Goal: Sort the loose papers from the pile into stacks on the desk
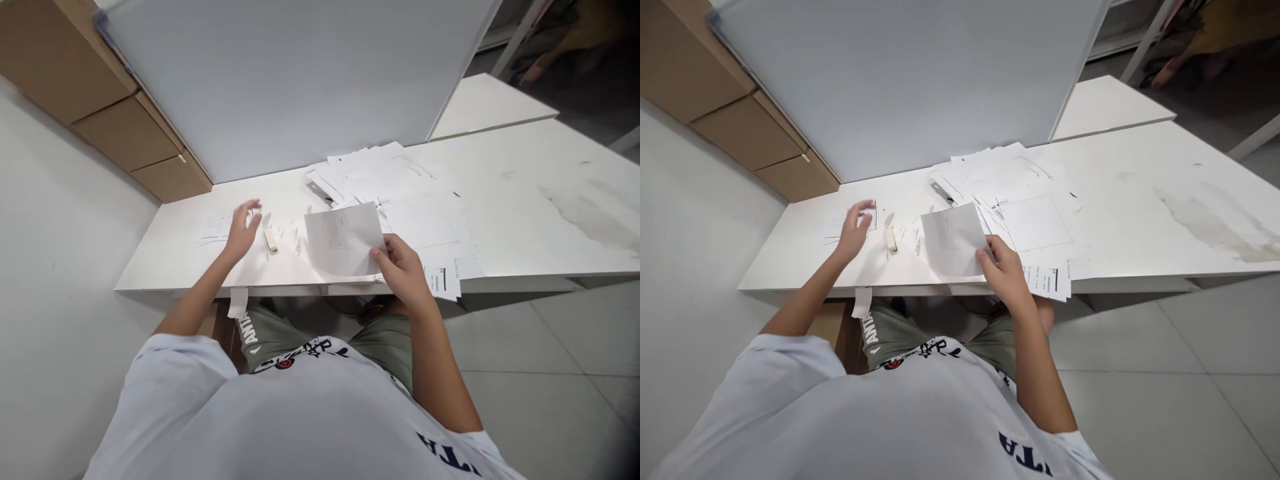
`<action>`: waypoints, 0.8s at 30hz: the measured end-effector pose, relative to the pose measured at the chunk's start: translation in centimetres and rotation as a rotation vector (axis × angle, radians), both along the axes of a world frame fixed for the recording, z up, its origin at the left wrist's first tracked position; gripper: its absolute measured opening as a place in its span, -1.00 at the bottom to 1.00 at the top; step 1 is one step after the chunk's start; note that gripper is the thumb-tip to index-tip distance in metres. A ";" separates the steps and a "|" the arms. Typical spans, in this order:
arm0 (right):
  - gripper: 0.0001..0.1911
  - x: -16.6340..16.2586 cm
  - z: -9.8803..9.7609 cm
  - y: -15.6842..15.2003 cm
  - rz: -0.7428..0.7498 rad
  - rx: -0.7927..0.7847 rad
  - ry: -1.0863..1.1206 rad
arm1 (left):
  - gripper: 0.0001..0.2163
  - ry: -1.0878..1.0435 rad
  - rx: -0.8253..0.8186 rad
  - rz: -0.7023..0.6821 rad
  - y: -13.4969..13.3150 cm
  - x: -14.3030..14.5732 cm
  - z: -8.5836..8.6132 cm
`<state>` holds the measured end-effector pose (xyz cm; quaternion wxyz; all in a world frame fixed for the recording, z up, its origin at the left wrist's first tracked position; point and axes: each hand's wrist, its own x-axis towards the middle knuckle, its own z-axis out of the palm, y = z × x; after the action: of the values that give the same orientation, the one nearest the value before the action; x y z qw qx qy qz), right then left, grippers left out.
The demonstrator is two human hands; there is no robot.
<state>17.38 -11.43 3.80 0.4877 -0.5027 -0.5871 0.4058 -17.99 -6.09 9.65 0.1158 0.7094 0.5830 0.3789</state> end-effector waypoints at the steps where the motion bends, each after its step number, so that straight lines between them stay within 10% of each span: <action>1: -0.80 0.0 0.6 -0.5 -0.004 0.056 0.029 | -0.41 -0.047 -0.098 -0.060 -1.8 0.3 -0.7; 6: -0.78 -3.2 1.5 -0.2 0.140 0.101 0.220 | -0.23 -0.599 -0.353 -0.254 -8.0 2.2 -6.5; 11: -0.73 -8.1 0.8 1.6 0.349 0.016 0.251 | -0.31 -1.204 -0.602 -0.251 -8.7 0.4 -9.2; 17: -0.74 -11.0 0.1 2.3 0.485 -0.017 0.287 | -0.47 -1.303 -0.729 -0.242 -11.5 -0.1 -10.9; 24: -0.67 -11.8 -2.0 3.4 0.347 -0.139 0.213 | -0.60 -1.061 -0.411 0.242 -8.9 -5.0 -8.9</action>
<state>5.60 -8.01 1.85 0.4340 -0.3810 -0.5804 0.5742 -23.03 -14.97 0.74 0.4834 0.3140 0.5837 0.5718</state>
